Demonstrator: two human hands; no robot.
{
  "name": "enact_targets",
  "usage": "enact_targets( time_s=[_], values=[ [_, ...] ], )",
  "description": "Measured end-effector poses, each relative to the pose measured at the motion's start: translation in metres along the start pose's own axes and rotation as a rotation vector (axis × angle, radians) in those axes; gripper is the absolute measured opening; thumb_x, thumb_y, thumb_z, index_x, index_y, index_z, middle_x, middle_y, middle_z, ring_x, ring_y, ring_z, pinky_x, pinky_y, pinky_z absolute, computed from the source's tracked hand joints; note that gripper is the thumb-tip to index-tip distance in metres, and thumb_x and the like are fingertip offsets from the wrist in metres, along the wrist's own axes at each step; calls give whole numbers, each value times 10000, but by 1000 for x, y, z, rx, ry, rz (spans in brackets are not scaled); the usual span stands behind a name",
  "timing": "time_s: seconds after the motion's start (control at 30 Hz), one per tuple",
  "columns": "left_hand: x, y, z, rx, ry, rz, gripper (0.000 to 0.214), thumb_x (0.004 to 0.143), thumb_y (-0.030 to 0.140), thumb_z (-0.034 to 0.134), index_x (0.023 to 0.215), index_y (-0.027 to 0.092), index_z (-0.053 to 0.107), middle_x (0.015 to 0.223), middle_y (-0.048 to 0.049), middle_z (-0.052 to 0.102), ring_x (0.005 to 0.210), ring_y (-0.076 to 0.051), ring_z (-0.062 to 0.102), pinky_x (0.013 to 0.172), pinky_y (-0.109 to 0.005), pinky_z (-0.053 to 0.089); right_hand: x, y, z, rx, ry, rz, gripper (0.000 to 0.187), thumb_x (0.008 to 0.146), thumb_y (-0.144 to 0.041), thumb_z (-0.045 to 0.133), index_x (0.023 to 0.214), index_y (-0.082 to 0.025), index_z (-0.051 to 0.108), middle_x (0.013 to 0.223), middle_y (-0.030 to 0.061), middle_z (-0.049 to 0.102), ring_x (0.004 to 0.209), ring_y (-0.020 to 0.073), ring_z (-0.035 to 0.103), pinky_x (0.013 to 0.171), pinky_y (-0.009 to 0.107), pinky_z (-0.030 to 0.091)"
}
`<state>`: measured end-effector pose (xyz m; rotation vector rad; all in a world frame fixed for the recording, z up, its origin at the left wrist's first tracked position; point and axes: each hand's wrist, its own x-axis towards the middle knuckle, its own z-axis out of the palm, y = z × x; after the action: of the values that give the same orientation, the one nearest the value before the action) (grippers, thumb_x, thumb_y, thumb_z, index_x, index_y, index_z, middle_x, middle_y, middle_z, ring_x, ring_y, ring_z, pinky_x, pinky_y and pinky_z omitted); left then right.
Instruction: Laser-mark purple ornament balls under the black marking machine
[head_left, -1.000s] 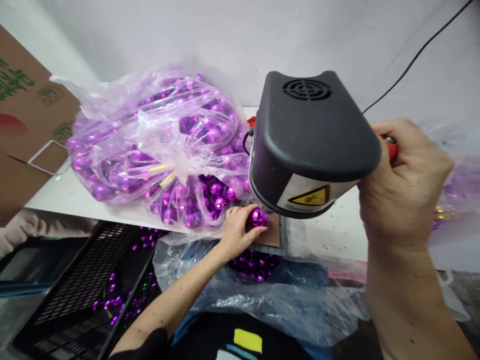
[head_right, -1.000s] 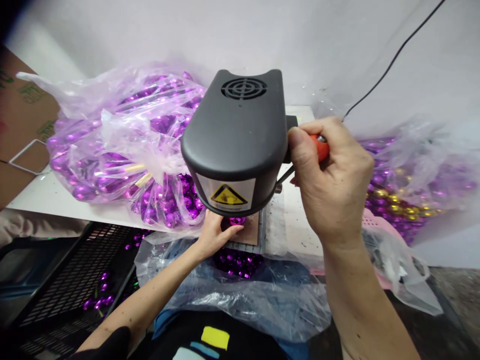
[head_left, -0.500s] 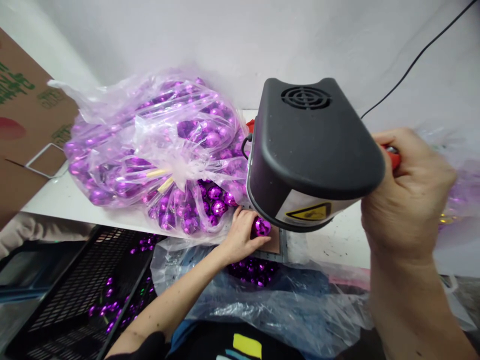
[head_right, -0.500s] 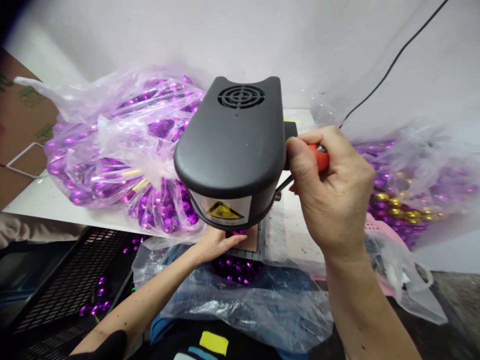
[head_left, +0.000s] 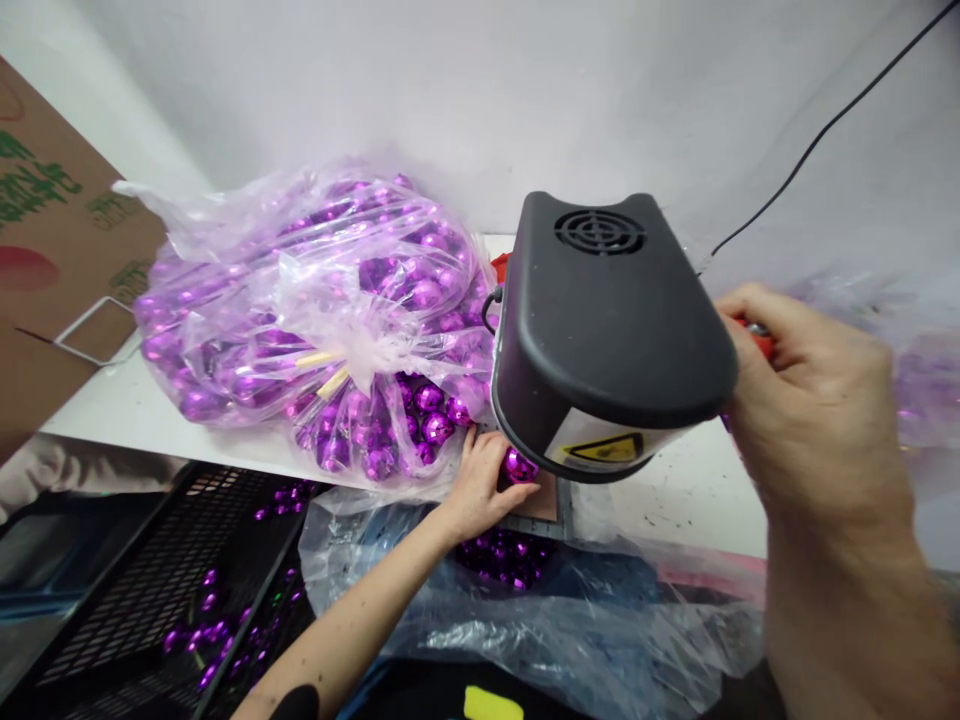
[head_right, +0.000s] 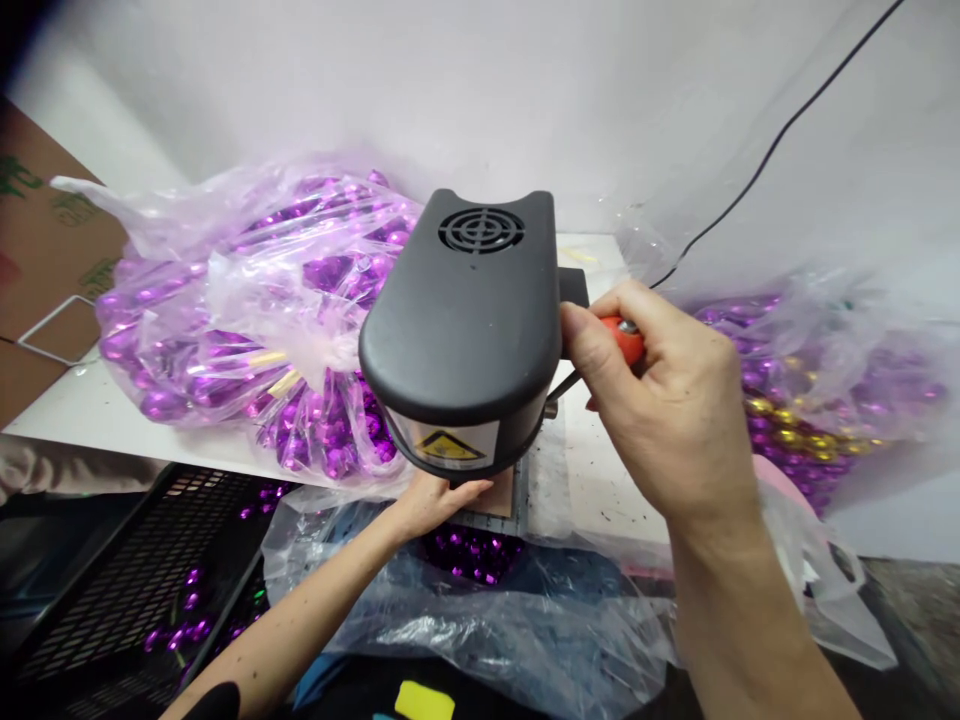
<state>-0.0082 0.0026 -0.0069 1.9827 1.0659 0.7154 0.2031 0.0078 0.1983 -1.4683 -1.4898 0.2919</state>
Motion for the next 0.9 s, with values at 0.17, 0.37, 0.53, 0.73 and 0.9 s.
enact_targets(
  time_s=[0.17,0.37,0.53,0.73,0.9],
  values=[
    [1,5,-3,-50,4,-7,413,911,487,629,1235,233,657,1337,-125,630,1344,-332,473,1172,-578,310,-20,1,0,-121,129,-159,348,935,-476,517,830,-161,620,576,-29,454,527,-6,383,493,139,292],
    [-1,3,-2,-104,42,-12,510,890,542,632,1309,251,614,1304,-117,645,1309,-335,504,1179,-571,310,-81,9,1,-291,149,-415,66,868,-204,594,934,-197,602,746,-14,585,571,39,471,538,201,403],
    [-2,-2,1,-113,45,3,483,909,508,621,1317,250,601,1311,-119,639,1290,-331,524,1153,-556,356,-114,17,11,-244,92,-340,174,868,-123,546,1027,-167,600,802,18,590,609,44,517,529,205,391],
    [-2,6,-3,-121,58,-7,512,888,502,648,1339,264,596,1330,-119,629,1303,-345,507,1163,-560,336,-116,32,12,-201,77,-324,181,863,-154,535,1032,-175,594,895,38,600,643,52,508,559,215,421],
    [0,10,-6,-126,69,-31,538,852,436,685,1357,280,587,1338,-104,625,1312,-339,501,1186,-556,308,-107,47,6,-206,-42,-527,115,865,-197,502,966,-155,539,835,40,579,752,80,575,562,186,426]
  ],
)
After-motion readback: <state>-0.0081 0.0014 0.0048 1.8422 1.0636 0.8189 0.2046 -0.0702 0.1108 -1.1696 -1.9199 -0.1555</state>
